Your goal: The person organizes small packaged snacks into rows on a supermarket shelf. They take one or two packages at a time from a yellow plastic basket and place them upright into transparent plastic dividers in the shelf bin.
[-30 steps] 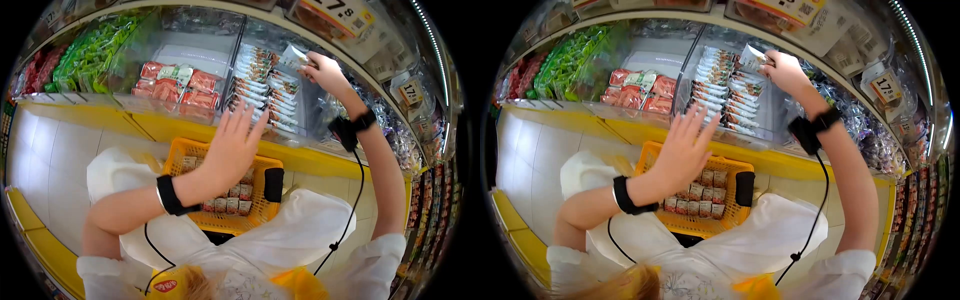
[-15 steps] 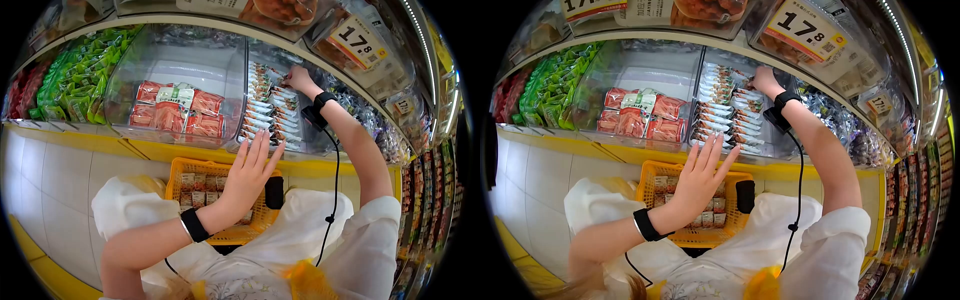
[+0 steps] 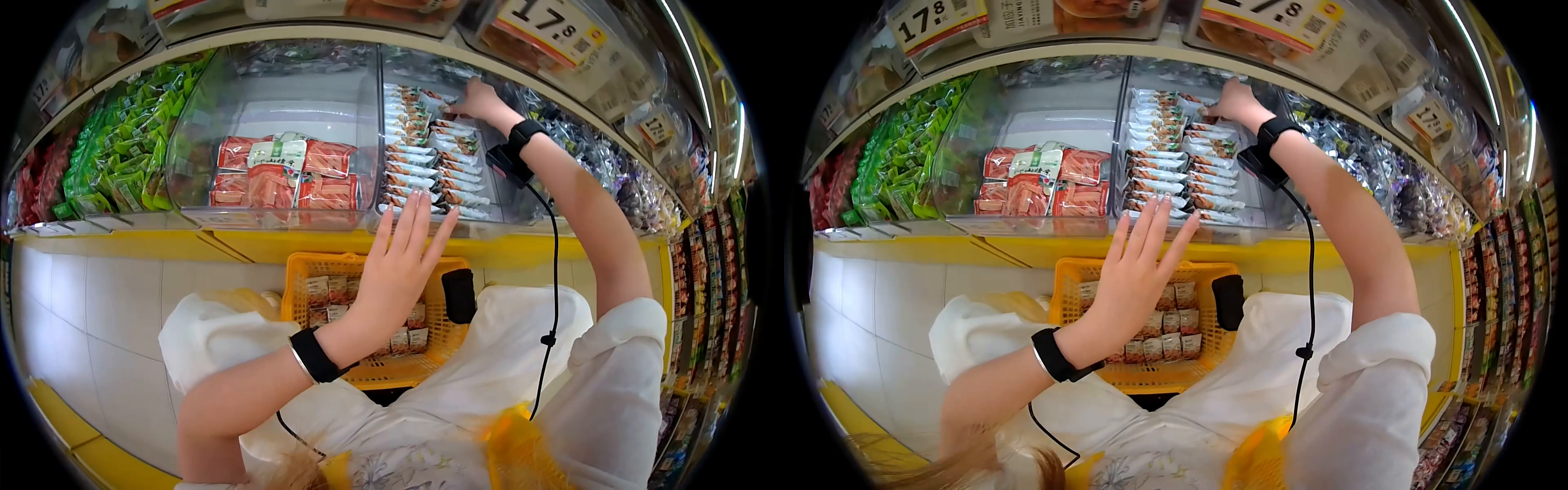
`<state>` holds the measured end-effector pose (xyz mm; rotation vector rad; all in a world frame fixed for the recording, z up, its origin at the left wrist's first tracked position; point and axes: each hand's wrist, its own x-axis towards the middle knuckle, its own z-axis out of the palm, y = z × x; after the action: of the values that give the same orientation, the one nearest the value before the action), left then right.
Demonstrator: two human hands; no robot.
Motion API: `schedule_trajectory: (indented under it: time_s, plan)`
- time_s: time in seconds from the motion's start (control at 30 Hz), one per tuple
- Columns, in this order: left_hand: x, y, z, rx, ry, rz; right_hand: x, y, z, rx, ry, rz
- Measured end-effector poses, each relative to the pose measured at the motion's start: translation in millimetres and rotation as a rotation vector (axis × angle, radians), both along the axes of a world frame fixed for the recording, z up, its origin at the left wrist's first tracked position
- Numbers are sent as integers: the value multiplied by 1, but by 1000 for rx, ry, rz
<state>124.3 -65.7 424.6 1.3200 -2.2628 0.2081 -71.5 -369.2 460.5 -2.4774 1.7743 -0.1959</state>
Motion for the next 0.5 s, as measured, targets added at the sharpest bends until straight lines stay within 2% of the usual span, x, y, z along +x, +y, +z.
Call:
schedule_trajectory:
  time_s: [0.07,0.13,0.17,0.2,0.27,0.3,0.33,0.4,0.47,0.5]
  plan:
    - [-1,2,0,6,-31,-2,7,8,12,116,69,-50]
    - [-1,4,-2,9,74,-64,12,21,23,51,222,-44]
    - [-3,5,-3,-106,70,-96,11,23,29,24,254,-13]
    - [-2,8,-6,-76,49,-96,7,29,31,10,275,13]
    - [0,16,-16,-304,5,-526,18,66,66,127,374,65]
    - [-5,17,-28,-384,34,-586,-1,54,56,80,244,217]
    - [-6,19,-43,-354,31,-599,-23,42,47,24,118,361]
    - [-11,20,-78,-85,19,-708,15,172,107,-21,-103,340]
    - [-15,22,-131,228,-142,-578,14,196,116,165,-260,263]
    - [-10,23,-156,350,-263,-482,1,205,107,-17,-210,391]
